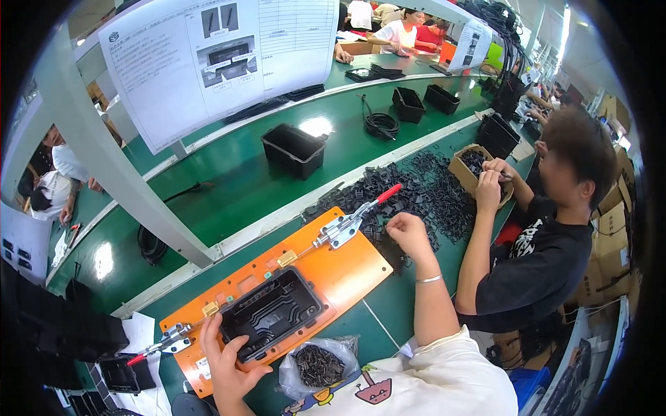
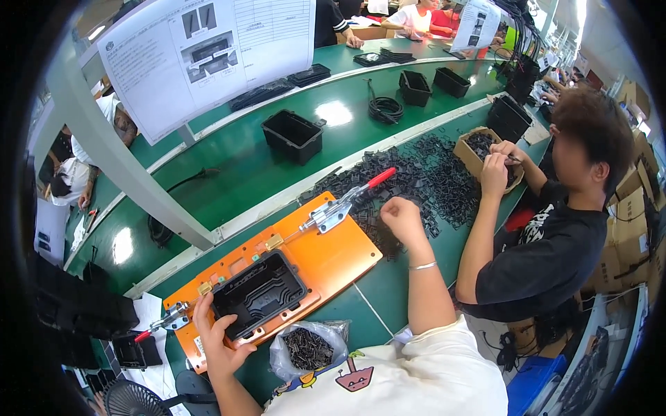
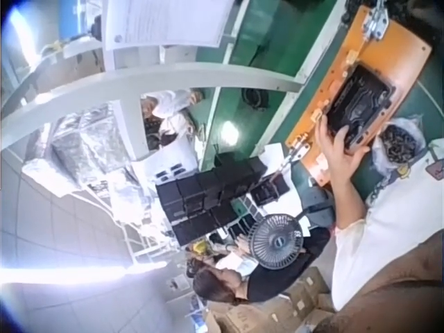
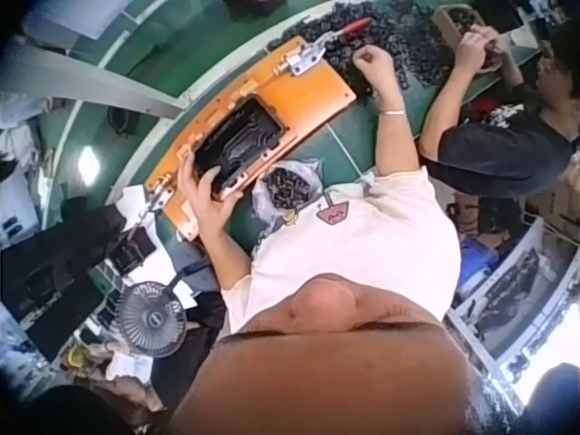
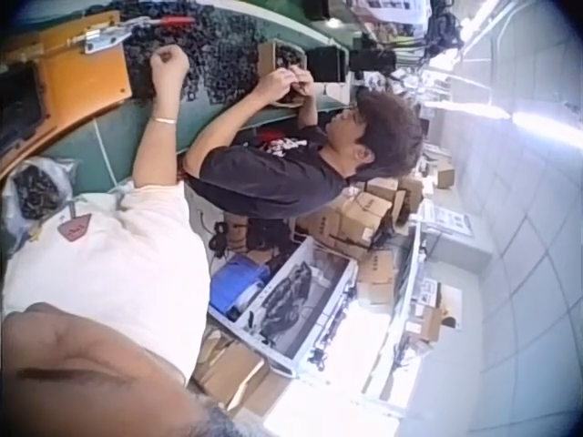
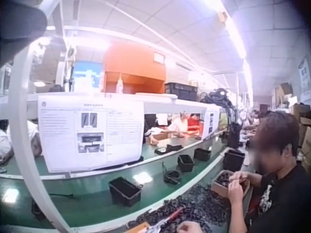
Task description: Assembling plastic enclosures by manually inserting internal parts and using a toggle clamp press to secure them.
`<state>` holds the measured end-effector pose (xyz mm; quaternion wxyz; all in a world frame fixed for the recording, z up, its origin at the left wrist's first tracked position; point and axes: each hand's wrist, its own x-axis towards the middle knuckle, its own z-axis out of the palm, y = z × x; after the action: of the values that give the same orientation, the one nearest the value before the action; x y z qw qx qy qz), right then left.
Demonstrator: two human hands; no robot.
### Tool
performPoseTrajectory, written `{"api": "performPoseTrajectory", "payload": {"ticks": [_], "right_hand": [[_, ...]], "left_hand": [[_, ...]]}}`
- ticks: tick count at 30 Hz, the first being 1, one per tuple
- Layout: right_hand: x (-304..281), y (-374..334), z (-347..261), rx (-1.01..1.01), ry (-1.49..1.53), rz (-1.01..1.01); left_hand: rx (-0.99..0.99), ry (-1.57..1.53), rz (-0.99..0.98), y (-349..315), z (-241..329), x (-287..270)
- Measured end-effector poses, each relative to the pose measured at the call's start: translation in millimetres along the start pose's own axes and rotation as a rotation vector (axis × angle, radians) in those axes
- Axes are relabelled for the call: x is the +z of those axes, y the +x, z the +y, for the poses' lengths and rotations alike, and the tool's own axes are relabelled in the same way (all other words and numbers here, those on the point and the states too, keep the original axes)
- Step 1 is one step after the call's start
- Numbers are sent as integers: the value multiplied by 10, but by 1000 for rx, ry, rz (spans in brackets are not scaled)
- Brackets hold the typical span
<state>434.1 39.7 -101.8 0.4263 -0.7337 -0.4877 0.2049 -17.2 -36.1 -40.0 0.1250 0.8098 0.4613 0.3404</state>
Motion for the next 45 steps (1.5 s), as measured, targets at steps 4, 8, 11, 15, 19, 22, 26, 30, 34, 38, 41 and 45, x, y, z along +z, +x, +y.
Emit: {"api": "performPoseTrajectory", "payload": {"ticks": [4,8,11,15,19,22,26,30,34,38,41,45], "right_hand": [[-104,16,-82,41,175,-24],[-37,-50,-166,27,-267,-50],[49,-20,-128,-30,-399,-56],[-15,-66,-261,-26,-259,-21],[-238,-205,-575,142,715,-308],[-244,-434,-954,75,1016,-519],[200,-796,-1439,203,1172,-1011],[580,-1013,-1772,249,1191,-1281],[784,-1023,-1947,288,1147,-1371],[982,-1048,-1936,463,1281,-1509],[1015,-1046,-1962,394,1330,-1252],[1012,-1016,-1916,238,1243,-1056]], "left_hand": [[15,-7,13,-11,-25,-2],[15,-9,14,-5,-27,-6],[7,-19,13,-8,-18,-3],[13,-41,29,2,-11,-15],[30,-36,158,-18,-1,-56],[-95,-276,184,28,240,-51],[159,-238,139,378,677,-22],[149,-224,168,599,865,28],[6,-420,178,526,651,-14],[-89,-635,187,501,477,-59],[-174,-762,215,465,365,-51],[-273,-1222,26,457,277,-61]]}}
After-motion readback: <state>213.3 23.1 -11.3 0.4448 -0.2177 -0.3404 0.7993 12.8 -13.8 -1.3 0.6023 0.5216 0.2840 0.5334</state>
